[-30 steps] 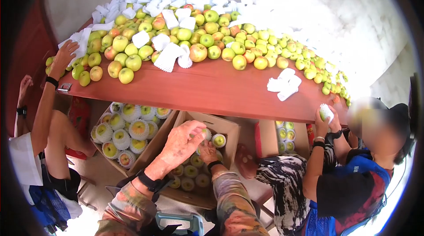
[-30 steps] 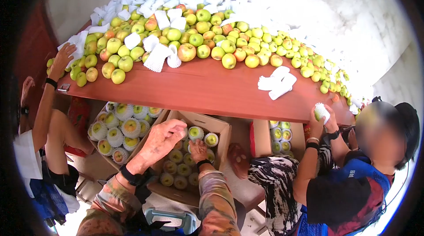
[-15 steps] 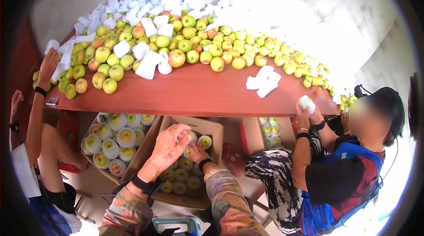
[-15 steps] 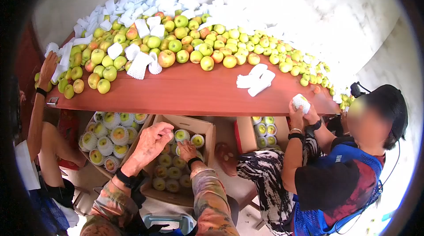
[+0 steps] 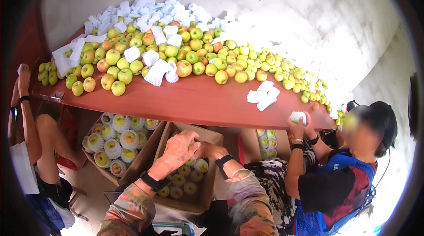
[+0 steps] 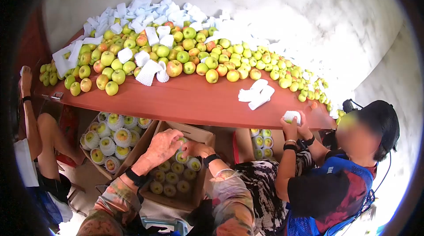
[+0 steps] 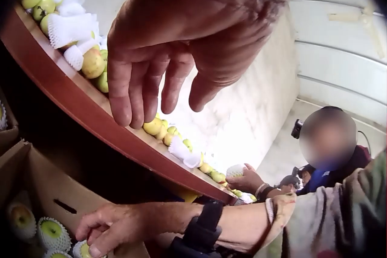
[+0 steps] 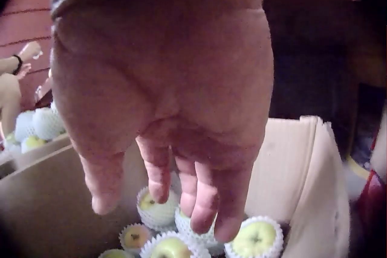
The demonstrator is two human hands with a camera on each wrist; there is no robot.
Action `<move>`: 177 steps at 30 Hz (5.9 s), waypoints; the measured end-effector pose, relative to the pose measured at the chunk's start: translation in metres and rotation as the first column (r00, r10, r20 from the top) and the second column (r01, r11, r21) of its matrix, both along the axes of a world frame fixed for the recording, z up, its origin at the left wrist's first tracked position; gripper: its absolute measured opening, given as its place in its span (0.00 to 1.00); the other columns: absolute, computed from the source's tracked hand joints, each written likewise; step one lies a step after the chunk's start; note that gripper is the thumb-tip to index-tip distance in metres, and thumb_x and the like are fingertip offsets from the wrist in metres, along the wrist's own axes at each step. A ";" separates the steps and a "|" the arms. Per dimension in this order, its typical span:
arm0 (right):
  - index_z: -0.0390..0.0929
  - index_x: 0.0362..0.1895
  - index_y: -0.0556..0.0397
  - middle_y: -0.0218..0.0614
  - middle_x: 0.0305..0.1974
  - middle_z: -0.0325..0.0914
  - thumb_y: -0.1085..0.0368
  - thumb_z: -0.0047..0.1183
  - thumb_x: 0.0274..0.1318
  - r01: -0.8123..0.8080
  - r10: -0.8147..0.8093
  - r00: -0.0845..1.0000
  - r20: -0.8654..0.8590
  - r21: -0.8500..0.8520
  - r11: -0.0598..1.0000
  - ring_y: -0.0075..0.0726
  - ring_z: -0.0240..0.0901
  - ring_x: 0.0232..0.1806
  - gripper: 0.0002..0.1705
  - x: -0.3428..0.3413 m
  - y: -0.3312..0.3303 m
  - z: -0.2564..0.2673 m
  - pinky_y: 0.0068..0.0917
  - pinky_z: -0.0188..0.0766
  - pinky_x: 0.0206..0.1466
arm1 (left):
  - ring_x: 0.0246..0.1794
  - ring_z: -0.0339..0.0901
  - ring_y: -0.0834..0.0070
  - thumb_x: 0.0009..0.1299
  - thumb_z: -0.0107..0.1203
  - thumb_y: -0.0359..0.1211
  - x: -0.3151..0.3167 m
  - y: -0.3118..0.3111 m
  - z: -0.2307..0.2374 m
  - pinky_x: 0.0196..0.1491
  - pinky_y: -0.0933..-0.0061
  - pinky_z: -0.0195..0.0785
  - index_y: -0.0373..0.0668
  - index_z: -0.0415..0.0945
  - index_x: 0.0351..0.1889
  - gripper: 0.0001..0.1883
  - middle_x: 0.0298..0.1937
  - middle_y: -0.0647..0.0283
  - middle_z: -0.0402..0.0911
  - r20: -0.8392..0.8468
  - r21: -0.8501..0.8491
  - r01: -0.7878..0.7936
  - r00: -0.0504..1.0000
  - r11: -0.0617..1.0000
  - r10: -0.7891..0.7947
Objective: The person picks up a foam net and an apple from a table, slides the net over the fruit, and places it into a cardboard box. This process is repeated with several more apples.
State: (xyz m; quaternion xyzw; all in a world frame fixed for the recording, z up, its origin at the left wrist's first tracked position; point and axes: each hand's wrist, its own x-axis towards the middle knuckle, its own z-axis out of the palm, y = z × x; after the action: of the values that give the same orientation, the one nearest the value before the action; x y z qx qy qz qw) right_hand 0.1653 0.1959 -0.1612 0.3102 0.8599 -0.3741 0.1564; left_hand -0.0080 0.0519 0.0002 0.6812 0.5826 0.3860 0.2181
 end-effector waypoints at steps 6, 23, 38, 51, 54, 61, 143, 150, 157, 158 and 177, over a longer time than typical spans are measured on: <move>0.83 0.39 0.52 0.31 0.31 0.82 0.51 0.59 0.50 0.139 -0.136 0.990 0.043 -0.078 0.987 0.31 0.77 0.34 0.19 -0.014 -0.014 0.117 0.31 0.75 0.39 | 0.39 0.80 0.58 0.65 0.58 0.35 -0.003 0.000 0.001 0.42 0.60 0.72 0.41 0.76 0.43 0.11 0.38 0.54 0.80 -0.014 0.025 -0.015 1.000 1.000 0.015; 0.67 0.61 0.47 0.50 0.66 0.58 0.77 0.51 0.48 0.679 -0.240 0.732 -0.637 0.657 0.327 0.60 0.57 0.66 0.32 -0.026 0.130 0.184 0.45 0.63 0.63 | 0.40 0.79 0.55 0.66 0.57 0.37 -0.006 -0.006 0.006 0.44 0.57 0.72 0.42 0.76 0.46 0.13 0.41 0.52 0.79 -0.052 0.002 -0.016 0.999 1.000 0.016; 0.72 0.49 0.49 0.43 0.48 0.68 0.71 0.52 0.52 0.384 -0.301 0.894 -0.331 0.913 0.139 0.53 0.67 0.52 0.18 -0.034 0.178 0.160 0.48 0.69 0.52 | 0.42 0.79 0.51 0.68 0.56 0.38 -0.007 -0.011 0.008 0.44 0.56 0.74 0.43 0.74 0.49 0.15 0.43 0.52 0.78 -0.186 -0.096 0.032 0.981 0.995 -0.050; 0.67 0.48 0.52 0.48 0.49 0.67 0.71 0.55 0.51 0.407 -0.393 0.867 -0.305 0.889 0.209 0.55 0.71 0.51 0.19 -0.031 0.179 0.155 0.44 0.76 0.50 | 0.40 0.80 0.52 0.65 0.57 0.35 -0.008 -0.014 0.007 0.41 0.57 0.75 0.39 0.72 0.41 0.11 0.39 0.52 0.78 -0.192 -0.011 0.037 0.981 0.999 -0.038; 0.66 0.48 0.54 0.49 0.48 0.67 0.68 0.59 0.48 0.473 -0.405 0.840 -0.361 0.853 0.221 0.56 0.72 0.51 0.22 -0.024 0.177 0.154 0.43 0.76 0.50 | 0.42 0.79 0.53 0.67 0.56 0.37 -0.008 -0.013 0.005 0.42 0.57 0.75 0.41 0.73 0.47 0.14 0.41 0.54 0.78 -0.205 -0.033 0.053 0.977 0.998 -0.059; 0.69 0.52 0.58 0.49 0.46 0.74 0.55 0.64 0.42 0.843 -0.364 0.459 -0.811 0.268 0.466 0.52 0.75 0.46 0.34 -0.038 0.145 0.185 0.44 0.71 0.53 | 0.43 0.79 0.54 0.67 0.56 0.38 -0.006 -0.013 0.003 0.42 0.58 0.75 0.39 0.73 0.48 0.16 0.42 0.54 0.79 -0.234 -0.058 0.069 0.969 0.996 -0.081; 0.60 0.66 0.51 0.45 0.51 0.75 0.53 0.44 0.68 0.051 -0.810 -0.001 -0.586 -0.809 0.585 0.42 0.79 0.39 0.28 -0.031 -0.119 0.172 0.35 0.82 0.35 | 0.37 0.81 0.53 0.58 0.56 0.29 -0.009 0.014 0.024 0.39 0.54 0.73 0.39 0.77 0.34 0.07 0.34 0.52 0.83 -0.124 0.103 -0.456 0.876 0.884 0.466; 0.59 0.67 0.49 0.41 0.53 0.73 0.54 0.49 0.66 -0.088 -0.903 -0.014 -0.429 -0.899 0.428 0.40 0.77 0.42 0.30 -0.036 -0.114 0.168 0.37 0.80 0.43 | 0.38 0.80 0.51 0.58 0.56 0.29 -0.008 0.012 0.032 0.42 0.54 0.72 0.40 0.79 0.39 0.10 0.35 0.49 0.82 -0.097 0.075 -0.463 0.878 0.883 0.469; 0.67 0.57 0.52 0.38 0.43 0.77 0.56 0.53 0.61 -0.061 -0.867 -0.001 -0.498 -0.865 0.497 0.41 0.78 0.39 0.23 -0.026 -0.102 0.147 0.37 0.79 0.40 | 0.37 0.78 0.50 0.58 0.57 0.28 -0.006 0.007 0.035 0.40 0.53 0.71 0.40 0.75 0.38 0.09 0.37 0.53 0.80 -0.046 0.165 -0.449 0.886 0.878 0.461; 0.68 0.56 0.53 0.39 0.43 0.77 0.55 0.53 0.61 -0.060 -0.873 -0.029 -0.486 -0.871 0.487 0.42 0.78 0.39 0.23 -0.025 -0.102 0.149 0.37 0.79 0.39 | 0.36 0.79 0.50 0.58 0.57 0.28 -0.008 0.008 0.036 0.39 0.52 0.70 0.40 0.74 0.37 0.09 0.37 0.53 0.79 -0.055 0.178 -0.459 0.879 0.871 0.474; 0.63 0.62 0.51 0.44 0.49 0.74 0.56 0.54 0.61 0.039 -0.759 -0.040 -0.650 -0.760 0.648 0.46 0.78 0.40 0.29 -0.019 -0.100 0.162 0.41 0.80 0.38 | 0.41 0.78 0.48 0.58 0.55 0.25 -0.014 0.011 0.031 0.42 0.51 0.70 0.43 0.69 0.45 0.16 0.39 0.50 0.79 -0.062 0.140 -0.471 0.874 0.871 0.483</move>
State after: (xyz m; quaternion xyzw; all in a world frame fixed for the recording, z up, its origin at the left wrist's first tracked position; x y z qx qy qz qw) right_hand 0.1459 0.0961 0.0009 0.1812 0.4461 -0.7265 -0.4903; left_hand -0.0220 0.0633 0.0314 0.5456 0.7180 0.4296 0.0467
